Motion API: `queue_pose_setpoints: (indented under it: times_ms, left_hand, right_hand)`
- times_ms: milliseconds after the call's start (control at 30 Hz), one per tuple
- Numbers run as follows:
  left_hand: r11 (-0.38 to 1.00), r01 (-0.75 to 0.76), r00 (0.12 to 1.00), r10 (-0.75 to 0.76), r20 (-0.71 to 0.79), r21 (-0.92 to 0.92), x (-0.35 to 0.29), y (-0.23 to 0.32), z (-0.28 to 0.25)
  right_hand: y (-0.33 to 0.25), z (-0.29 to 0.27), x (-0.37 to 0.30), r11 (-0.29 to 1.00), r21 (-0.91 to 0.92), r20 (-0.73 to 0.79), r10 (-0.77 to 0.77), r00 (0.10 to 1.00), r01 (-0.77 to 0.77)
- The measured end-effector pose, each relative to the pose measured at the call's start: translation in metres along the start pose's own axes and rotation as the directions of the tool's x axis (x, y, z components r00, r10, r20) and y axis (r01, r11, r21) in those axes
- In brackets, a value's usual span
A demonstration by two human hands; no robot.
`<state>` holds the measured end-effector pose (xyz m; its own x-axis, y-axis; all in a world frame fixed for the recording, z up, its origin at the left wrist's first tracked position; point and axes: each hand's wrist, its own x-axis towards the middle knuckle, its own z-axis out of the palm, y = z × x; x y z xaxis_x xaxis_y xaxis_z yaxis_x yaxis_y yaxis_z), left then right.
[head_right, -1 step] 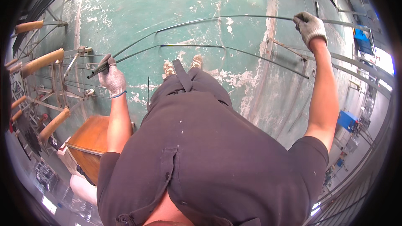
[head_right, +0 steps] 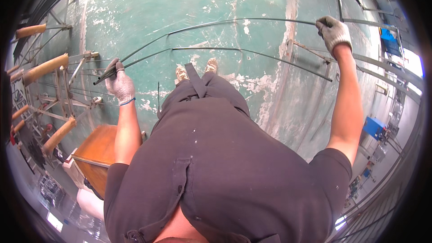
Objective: The person picks up metal rods from the floor, puts on gloves, and uses a bending machine to bend the rods into curved shapes. The person then places the bent rods onto a wooden workbench.
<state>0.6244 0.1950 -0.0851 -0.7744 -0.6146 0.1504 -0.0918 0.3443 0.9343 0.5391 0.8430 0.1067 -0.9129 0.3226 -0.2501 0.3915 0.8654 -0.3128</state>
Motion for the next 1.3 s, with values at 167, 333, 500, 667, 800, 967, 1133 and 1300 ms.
queue_pose_setpoints:
  times_ms: [167,333,500,667,800,967,1133,1300]
  left_hand:
    - [0.999,-0.033,0.995,0.033,0.093,0.000,0.011,0.000,-0.004]
    - [0.999,0.010,0.989,-0.004,0.149,-0.036,0.019,0.007,0.000]
    - [0.994,-0.022,0.991,0.036,0.132,-0.110,0.031,0.010,0.005]
    - [0.991,-0.044,0.989,0.062,0.134,-0.130,0.037,0.013,0.008]
    - [0.988,-0.052,0.988,0.072,0.138,-0.143,0.038,0.010,0.011]
    - [0.990,-0.038,0.989,0.057,0.139,-0.136,0.038,0.005,0.001]
    - [0.991,-0.060,0.979,0.082,0.187,-0.119,0.040,0.008,0.005]
    - [0.998,-0.054,0.975,0.057,0.215,-0.022,0.047,0.012,0.004]
  right_hand:
    - [0.021,-0.001,-0.075,0.976,0.151,0.076,0.144,0.987,-0.155]
    - [0.022,-0.004,-0.119,0.981,0.121,0.122,0.139,0.983,-0.154]
    - [0.030,-0.008,-0.147,0.967,0.186,0.138,0.152,0.979,-0.176]
    - [0.050,0.004,-0.158,0.996,-0.038,0.114,0.088,0.990,-0.084]
    - [0.068,0.004,-0.176,0.977,0.133,0.087,0.153,0.984,-0.164]
    - [0.140,0.011,-0.208,0.678,0.735,-0.238,0.242,0.940,0.012]
    - [0.193,0.120,-0.218,0.590,0.764,0.045,0.355,0.934,-0.262]
    - [0.123,0.180,-0.166,0.638,0.704,0.027,0.415,0.910,-0.312]
